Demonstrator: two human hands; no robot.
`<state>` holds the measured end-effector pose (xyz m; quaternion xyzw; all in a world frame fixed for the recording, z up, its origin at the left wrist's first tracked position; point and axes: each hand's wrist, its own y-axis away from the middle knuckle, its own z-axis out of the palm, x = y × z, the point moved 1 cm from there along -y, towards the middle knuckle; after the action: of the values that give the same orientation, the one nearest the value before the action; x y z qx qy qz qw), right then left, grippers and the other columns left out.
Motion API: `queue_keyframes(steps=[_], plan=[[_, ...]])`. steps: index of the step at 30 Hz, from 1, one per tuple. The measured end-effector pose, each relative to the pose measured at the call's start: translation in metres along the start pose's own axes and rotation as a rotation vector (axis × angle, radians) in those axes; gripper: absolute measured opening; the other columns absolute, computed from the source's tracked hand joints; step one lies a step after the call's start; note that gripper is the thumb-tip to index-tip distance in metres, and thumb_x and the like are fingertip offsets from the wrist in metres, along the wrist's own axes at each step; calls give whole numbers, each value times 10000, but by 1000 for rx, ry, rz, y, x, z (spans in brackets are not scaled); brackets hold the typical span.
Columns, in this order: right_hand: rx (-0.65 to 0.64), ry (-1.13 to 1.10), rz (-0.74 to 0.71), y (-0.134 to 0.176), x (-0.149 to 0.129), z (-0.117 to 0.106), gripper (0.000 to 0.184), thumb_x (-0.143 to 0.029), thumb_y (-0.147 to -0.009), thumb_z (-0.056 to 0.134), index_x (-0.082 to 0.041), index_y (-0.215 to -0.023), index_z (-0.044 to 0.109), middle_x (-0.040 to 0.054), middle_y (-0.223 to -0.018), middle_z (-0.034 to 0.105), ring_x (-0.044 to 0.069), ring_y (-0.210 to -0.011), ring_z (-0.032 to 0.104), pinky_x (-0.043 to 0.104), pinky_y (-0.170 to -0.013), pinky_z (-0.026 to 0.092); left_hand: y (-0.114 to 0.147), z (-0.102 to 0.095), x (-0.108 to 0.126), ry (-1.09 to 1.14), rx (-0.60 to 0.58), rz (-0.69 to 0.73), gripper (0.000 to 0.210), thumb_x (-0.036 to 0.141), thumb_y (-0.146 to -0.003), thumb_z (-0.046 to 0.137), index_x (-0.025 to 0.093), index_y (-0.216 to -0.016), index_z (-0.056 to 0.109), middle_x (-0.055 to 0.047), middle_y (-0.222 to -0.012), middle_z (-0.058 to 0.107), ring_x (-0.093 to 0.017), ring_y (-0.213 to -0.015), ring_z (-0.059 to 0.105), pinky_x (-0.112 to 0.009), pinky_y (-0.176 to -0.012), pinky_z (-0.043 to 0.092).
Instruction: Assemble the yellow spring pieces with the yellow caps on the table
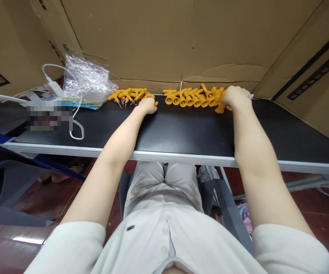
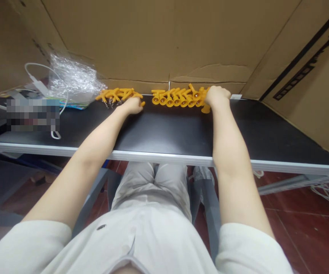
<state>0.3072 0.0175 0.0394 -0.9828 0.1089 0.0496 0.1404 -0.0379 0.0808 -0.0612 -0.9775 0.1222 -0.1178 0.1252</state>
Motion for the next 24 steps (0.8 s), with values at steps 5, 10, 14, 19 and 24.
queue_keyframes(steps=[5,10,14,19,24], plan=[[-92,-125,-155,5,-31,8,192,76,-858,713,-116,-867,720,187,-937,765,446,-1287,737,618,-1170,546,9,-14,20,62,65,-137,400,90,-933,614,52,-1328,666,-317,-1400,715,-445,-1388,705,-551,-1235,546],[-67,-547,-379,11,-56,46,288,-95,-920,766,-248,-809,549,105,-911,700,388,-1254,700,618,-1242,493,-5,-13,7,267,371,-125,304,178,-1033,551,199,-1333,593,-231,-1399,679,-422,-1491,624,-617,-1276,483],[-30,-629,-391,21,-67,63,131,-223,-992,737,-252,-973,610,132,-1042,731,412,-1324,664,639,-1271,442,0,-28,13,310,455,-150,206,344,-1129,555,265,-1319,560,-173,-1411,659,-395,-1511,608,-555,-1241,512],[-61,-583,-417,23,-70,71,321,-280,-905,855,-245,-1142,642,142,-1170,745,414,-1271,698,640,-1235,490,31,-63,45,283,478,-424,252,189,-1203,333,178,-1342,543,-175,-1499,610,-308,-1407,657,-472,-1183,529],[-88,-700,-368,16,-70,82,364,-266,-863,865,-243,-1136,625,96,-1106,740,335,-1185,739,563,-1216,542,30,-75,41,480,623,-554,227,182,-1243,319,221,-1176,533,-86,-1403,678,-177,-1374,601,-358,-1185,467]])
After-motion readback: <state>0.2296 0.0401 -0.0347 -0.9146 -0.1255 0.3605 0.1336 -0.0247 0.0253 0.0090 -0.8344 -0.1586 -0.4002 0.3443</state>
